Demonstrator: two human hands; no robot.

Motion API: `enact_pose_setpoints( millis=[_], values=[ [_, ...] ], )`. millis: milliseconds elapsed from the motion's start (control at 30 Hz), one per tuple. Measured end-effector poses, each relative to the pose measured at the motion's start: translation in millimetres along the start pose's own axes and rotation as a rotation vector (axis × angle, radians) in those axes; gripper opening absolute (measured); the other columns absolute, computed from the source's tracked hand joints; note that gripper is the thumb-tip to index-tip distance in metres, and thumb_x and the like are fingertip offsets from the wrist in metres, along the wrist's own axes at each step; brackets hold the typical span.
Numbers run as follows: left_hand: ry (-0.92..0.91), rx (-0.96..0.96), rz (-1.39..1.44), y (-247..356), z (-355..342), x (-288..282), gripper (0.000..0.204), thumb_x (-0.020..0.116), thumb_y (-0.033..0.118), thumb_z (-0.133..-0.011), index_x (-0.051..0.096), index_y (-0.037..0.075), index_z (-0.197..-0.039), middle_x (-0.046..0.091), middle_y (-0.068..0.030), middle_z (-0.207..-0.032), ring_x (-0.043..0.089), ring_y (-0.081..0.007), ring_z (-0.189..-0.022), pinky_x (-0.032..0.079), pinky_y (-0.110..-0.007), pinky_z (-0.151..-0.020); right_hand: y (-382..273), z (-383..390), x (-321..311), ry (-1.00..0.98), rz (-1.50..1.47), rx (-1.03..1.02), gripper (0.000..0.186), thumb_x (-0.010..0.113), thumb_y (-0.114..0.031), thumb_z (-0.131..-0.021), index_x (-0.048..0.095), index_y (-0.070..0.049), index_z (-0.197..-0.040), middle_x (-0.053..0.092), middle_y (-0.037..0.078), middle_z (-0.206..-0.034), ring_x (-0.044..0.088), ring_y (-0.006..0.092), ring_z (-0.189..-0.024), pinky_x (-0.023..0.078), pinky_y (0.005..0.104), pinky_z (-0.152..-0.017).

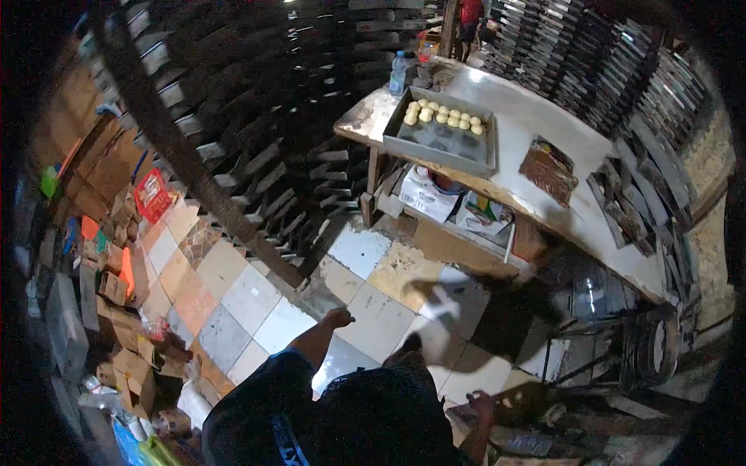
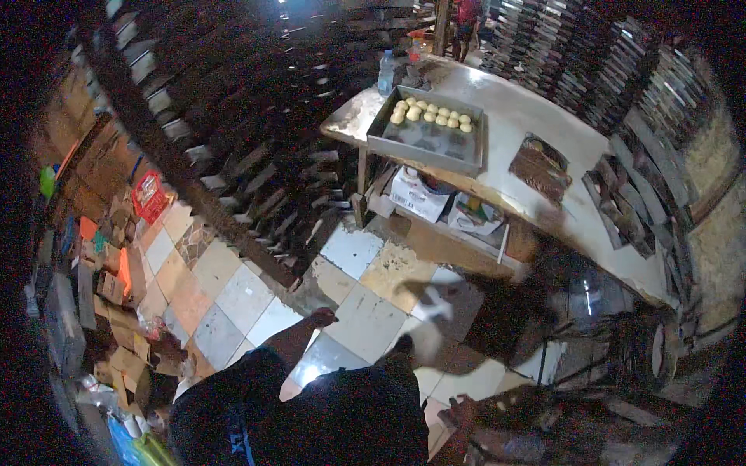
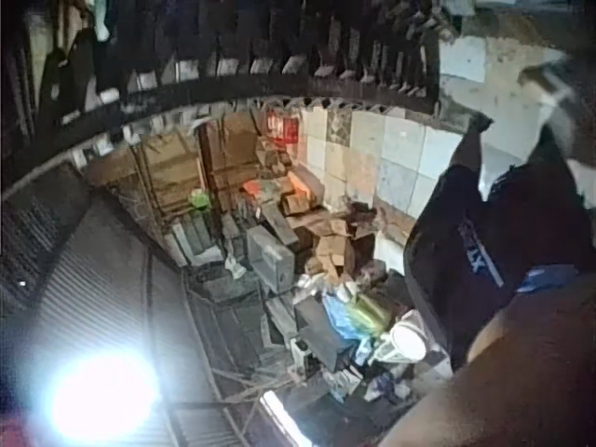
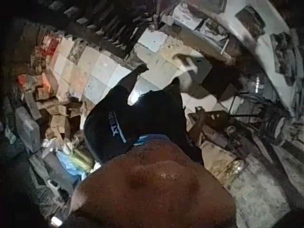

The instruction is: The person pours liquid into a dough mixer using a scoop, then moves to a workbench to fill dough balls with chocolate paste by hand, seals them, places them onto baking trays, and stacks the filled tray onto a rack.

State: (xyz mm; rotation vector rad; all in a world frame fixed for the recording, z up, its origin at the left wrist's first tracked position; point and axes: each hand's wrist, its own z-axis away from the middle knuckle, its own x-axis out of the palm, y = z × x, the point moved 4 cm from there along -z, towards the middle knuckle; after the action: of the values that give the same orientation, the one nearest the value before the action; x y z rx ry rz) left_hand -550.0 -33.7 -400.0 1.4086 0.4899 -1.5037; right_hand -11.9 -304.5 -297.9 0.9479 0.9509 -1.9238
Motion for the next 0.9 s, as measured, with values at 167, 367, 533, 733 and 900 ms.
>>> enact_pose_setpoints(
  millis=[167, 367, 533, 733, 900],
  values=[
    [0.272, -0.067, 0.696, -42, -175, -87, 0.028, 0.06, 0.03, -0.084, 0.065, 0.004, -0.091, 0.061, -0.0068, -0.07, 0.06, -0.0205, -0.071, 0.049, -0.038, -0.066, 35, -85, 69, -0.407, -1.149, 0.808, 0.05, 0.061, -0.053, -0.075, 0.059, -0.015, -0.107, 0.063, 0.014, -0.1, 0.064, 0.0324, -0.068, 0.051, 0.0475, -0.061],
    [0.353, -0.124, 1.078, -54, -271, -141, 0.031, 0.074, 0.031, -0.077, 0.064, 0.009, -0.096, 0.056, 0.0, -0.057, 0.049, -0.0091, -0.046, 0.04, -0.025, -0.042, -32, -227, 3, -0.346, -1.347, 0.76, 0.047, 0.06, -0.043, -0.079, 0.052, -0.013, -0.114, 0.057, 0.014, -0.102, 0.061, 0.0319, -0.075, 0.05, 0.0484, -0.065],
    [0.273, -0.876, 0.925, -171, -275, -163, 0.082, 0.077, 0.057, -0.06, 0.052, 0.002, -0.117, 0.063, -0.0127, -0.084, 0.06, -0.0232, -0.079, 0.05, -0.035, -0.068, -54, -364, -71, -0.148, -1.313, 0.744, 0.046, 0.059, -0.034, -0.082, 0.045, -0.011, -0.12, 0.052, 0.014, -0.104, 0.058, 0.0315, -0.08, 0.049, 0.0491, -0.068],
    [1.01, -1.045, 0.509, -344, -313, -357, 0.065, 0.069, 0.042, -0.072, 0.048, 0.003, -0.12, 0.058, -0.0226, -0.111, 0.059, -0.034, -0.1, 0.045, -0.042, -0.086, -95, -399, -144, 0.026, -1.118, 0.751, 0.041, 0.045, -0.03, -0.086, 0.04, -0.013, -0.123, 0.046, 0.015, -0.123, 0.055, 0.0326, -0.098, 0.045, 0.0474, -0.085],
    [0.906, -1.083, 0.303, -478, -355, -453, 0.066, 0.068, 0.045, -0.072, 0.049, 0.003, -0.12, 0.059, -0.0222, -0.11, 0.059, -0.0345, -0.098, 0.046, -0.042, -0.085, -189, -375, -181, -0.022, -1.107, 0.796, 0.041, 0.047, -0.029, -0.086, 0.042, -0.012, -0.122, 0.047, 0.014, -0.121, 0.055, 0.0312, -0.097, 0.045, 0.0459, -0.084]
  ],
)
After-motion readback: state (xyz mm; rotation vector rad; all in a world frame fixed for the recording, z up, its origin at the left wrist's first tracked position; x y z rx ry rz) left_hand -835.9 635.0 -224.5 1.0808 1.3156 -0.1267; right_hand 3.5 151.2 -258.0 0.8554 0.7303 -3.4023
